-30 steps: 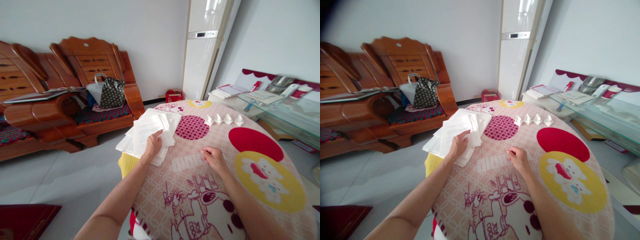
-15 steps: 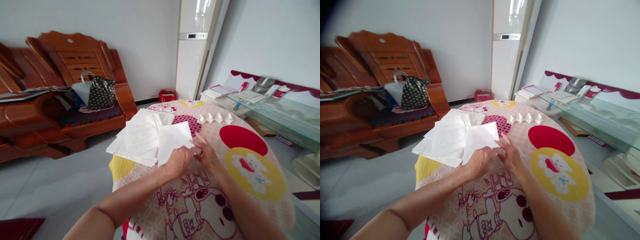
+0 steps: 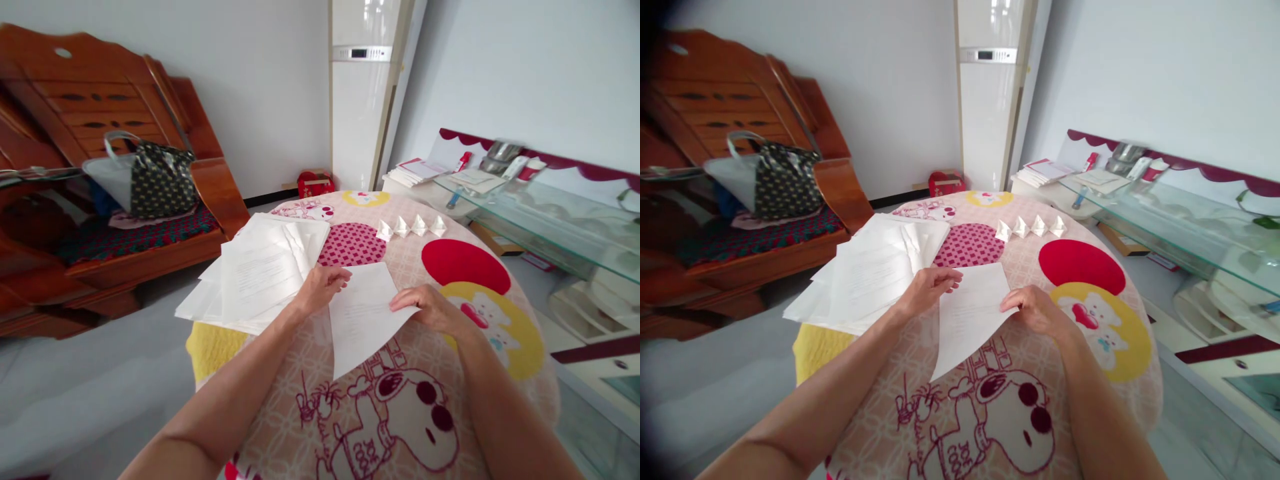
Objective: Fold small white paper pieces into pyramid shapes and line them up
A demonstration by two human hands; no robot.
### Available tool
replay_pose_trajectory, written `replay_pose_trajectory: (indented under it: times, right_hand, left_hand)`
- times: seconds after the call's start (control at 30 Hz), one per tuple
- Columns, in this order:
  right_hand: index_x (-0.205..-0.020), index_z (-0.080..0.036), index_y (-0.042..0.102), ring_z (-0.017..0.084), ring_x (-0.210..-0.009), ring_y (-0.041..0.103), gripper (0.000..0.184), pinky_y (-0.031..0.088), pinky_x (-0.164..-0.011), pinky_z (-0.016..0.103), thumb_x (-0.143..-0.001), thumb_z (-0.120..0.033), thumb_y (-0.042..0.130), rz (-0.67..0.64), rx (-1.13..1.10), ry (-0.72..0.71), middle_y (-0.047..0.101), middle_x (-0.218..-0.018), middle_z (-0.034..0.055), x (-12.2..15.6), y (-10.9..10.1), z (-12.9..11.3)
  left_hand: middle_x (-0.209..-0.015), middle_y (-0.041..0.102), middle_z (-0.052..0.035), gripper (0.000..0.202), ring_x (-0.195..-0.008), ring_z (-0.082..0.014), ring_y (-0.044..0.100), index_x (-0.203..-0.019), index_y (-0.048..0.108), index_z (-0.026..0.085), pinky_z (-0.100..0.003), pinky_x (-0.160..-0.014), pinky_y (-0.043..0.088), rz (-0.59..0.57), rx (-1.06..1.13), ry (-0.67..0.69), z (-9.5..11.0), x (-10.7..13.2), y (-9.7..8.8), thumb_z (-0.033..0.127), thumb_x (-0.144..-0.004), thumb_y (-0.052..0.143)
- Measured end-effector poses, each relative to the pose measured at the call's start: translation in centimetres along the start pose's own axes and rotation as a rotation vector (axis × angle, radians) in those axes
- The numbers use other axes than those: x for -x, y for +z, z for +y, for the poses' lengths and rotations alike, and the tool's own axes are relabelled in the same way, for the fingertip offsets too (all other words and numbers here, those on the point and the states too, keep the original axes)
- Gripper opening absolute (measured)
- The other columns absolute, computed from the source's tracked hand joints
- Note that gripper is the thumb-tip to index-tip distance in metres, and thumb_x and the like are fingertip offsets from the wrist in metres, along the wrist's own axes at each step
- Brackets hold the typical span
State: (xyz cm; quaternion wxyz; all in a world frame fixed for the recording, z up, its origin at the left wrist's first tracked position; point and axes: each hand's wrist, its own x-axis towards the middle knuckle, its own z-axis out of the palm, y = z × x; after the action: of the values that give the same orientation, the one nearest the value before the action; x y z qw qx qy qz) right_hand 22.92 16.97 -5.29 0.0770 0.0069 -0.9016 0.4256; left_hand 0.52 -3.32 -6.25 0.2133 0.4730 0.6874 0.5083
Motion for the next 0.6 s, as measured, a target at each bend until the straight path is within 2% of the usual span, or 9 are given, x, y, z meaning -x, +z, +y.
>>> replay_pose_trajectory:
  times: [0.07,0.13,0.2,0.3,0.4,0.47,0.53,0.6]
  right_hand:
    - [-0.081,-0.021,0.083,0.027,-0.085,0.076,0.016,0.058,-0.076,0.035,-0.083,-0.029,0.069,-0.015,-0.019,0.058,0.082,-0.092,0.0092,0.3,-0.2,-0.2]
    - [-0.075,-0.019,0.08,0.023,-0.069,0.072,0.019,0.054,-0.063,0.03,-0.083,-0.032,0.069,-0.017,-0.041,0.205,0.079,-0.076,0.0073,0.5,-0.4,-0.4]
    - [-0.067,-0.017,0.075,0.017,-0.052,0.062,0.026,0.044,-0.049,0.025,-0.084,-0.036,0.069,-0.008,-0.068,0.378,0.071,-0.059,0.0053,0.7,-0.7,-0.5]
    - [-0.065,-0.016,0.07,0.011,-0.038,0.049,0.03,0.033,-0.041,0.022,-0.082,-0.041,0.069,0.037,-0.146,0.555,0.064,-0.047,0.004,0.9,-0.9,-0.3]
    - [-0.072,-0.015,0.07,0.01,-0.033,0.044,0.03,0.028,-0.037,0.021,-0.079,-0.043,0.071,0.134,-0.235,0.632,0.06,-0.042,0.003,0.8,-0.7,-0.1]
    - [-0.072,-0.014,0.07,0.01,-0.033,0.043,0.031,0.027,-0.036,0.021,-0.077,-0.045,0.073,0.279,-0.283,0.611,0.058,-0.04,0.0017,0.5,-0.3,-0.2]
    - [-0.073,-0.014,0.07,0.01,-0.035,0.047,0.033,0.029,-0.036,0.021,-0.075,-0.047,0.075,0.472,-0.344,0.542,0.06,-0.044,0.0017,0.1,0.0,-0.7]
    - [-0.076,-0.014,0.072,0.011,-0.037,0.05,0.034,0.033,-0.035,0.023,-0.072,-0.048,0.079,0.618,-0.419,0.463,0.064,-0.052,0.0024,-0.2,0.3,-1.3]
  left_hand:
    - [-0.102,0.079,-0.0109,0.025,-0.086,-0.0192,0.076,-0.105,0.076,0.014,-0.031,-0.077,0.062,-0.067,0.076,-0.008,-0.1,0.4,0.2,0.029,-0.089,0.064]
    - [-0.103,0.079,-0.0126,0.033,-0.087,-0.0211,0.075,-0.106,0.077,0.014,-0.032,-0.077,0.062,-0.151,0.2,-0.046,0.3,0.7,0.3,0.042,-0.091,0.066]
    - [-0.103,0.079,-0.0143,0.05,-0.09,-0.024,0.076,-0.105,0.078,0.014,-0.034,-0.078,0.061,-0.181,0.33,-0.117,0.7,0.8,0.3,0.059,-0.095,0.06]
    - [-0.1,0.08,-0.0155,0.075,-0.097,-0.0298,0.076,-0.101,0.079,0.014,-0.037,-0.081,0.06,-0.095,0.488,-0.258,0.7,0.8,0.5,0.081,-0.091,0.045]
    - [-0.1,0.08,-0.0178,0.091,-0.099,-0.0347,0.076,-0.105,0.077,0.013,-0.042,-0.082,0.06,-0.037,0.631,-0.386,0.6,0.5,0.9,0.093,-0.081,0.042]
    - [-0.102,0.08,-0.0177,0.083,-0.1,-0.0341,0.076,-0.109,0.076,0.012,-0.043,-0.084,0.06,0.017,0.652,-0.359,0.7,0.4,1.0,0.087,-0.078,0.059]
    - [-0.104,0.08,-0.0158,0.068,-0.098,-0.0312,0.076,-0.111,0.075,0.012,-0.042,-0.089,0.059,0.057,0.65,-0.279,0.9,0.4,1.1,0.068,-0.073,0.081]
    - [-0.103,0.081,-0.0143,0.058,-0.092,-0.0284,0.076,-0.107,0.076,0.011,-0.041,-0.088,0.06,0.028,0.658,-0.225,1.2,0.6,1.0,0.051,-0.069,0.09]
